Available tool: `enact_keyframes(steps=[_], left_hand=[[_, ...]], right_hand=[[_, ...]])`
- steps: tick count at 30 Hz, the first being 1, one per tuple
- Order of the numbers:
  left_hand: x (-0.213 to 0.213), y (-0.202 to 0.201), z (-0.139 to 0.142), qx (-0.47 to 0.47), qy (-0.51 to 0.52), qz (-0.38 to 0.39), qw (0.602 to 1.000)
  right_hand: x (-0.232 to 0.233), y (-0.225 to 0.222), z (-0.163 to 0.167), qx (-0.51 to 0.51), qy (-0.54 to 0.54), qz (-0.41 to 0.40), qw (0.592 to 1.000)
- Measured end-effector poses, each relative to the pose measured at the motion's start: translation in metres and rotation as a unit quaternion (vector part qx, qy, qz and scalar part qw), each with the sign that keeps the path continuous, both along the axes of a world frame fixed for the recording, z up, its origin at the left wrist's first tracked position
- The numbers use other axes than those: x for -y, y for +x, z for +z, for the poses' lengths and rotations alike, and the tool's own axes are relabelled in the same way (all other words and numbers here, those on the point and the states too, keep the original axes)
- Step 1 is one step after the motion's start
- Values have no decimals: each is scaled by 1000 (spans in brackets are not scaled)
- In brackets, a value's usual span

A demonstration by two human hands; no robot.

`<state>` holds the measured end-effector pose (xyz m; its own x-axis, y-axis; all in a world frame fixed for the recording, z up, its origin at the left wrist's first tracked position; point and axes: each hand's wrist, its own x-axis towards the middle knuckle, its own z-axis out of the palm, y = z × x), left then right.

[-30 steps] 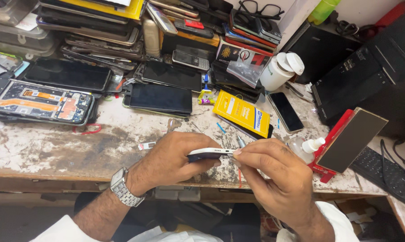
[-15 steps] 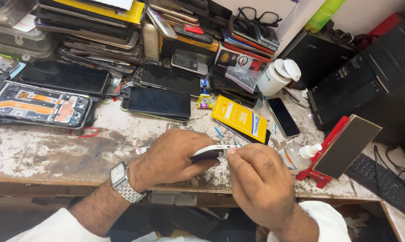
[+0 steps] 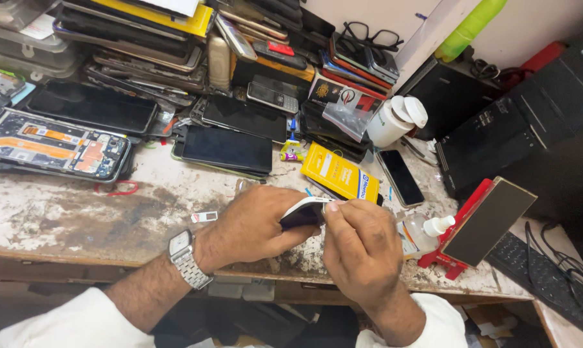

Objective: The person disassembles a smartphone, removes the back cover and internal components, then handles a second smartphone to peel off a protective film from its screen. The person uses a screwdriver to remove screws from the first phone and a plastic tool to separate the back cover.

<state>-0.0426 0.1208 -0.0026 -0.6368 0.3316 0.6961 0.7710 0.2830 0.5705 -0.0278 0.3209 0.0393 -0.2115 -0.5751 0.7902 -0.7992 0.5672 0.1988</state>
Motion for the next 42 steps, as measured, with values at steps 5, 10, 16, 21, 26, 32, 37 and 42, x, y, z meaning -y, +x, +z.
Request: enact_keyframes(steps=[5, 10, 16, 21, 26, 32, 37, 42], left_hand=[[4, -1, 2, 7, -32, -11, 999], [-1, -5, 18, 30, -163, -53, 985], [-5, -6, 34, 47, -300, -28, 952], [-10, 0, 39, 108, -430, -14, 896], [-12, 2, 32, 139, -501, 3, 854], [-21, -3, 17, 148, -534, 2, 832], [-26, -7, 12, 141, -530, 1, 836], [-28, -11, 9, 141, -528, -4, 837]], right_hand=[[-3, 6, 32, 219, -22, -8, 976], [-30, -3, 61, 378, 5, 20, 925], [-47, 15, 39, 396, -13, -19, 918], [-60, 23, 26, 402, 11, -49, 914], [-62, 26, 4, 410, -61, -33, 910], [-57, 12, -29, 428, -78, -13, 900], [-63, 8, -40, 439, -86, -16, 894], [-66, 4, -47, 453, -95, -8, 886]])
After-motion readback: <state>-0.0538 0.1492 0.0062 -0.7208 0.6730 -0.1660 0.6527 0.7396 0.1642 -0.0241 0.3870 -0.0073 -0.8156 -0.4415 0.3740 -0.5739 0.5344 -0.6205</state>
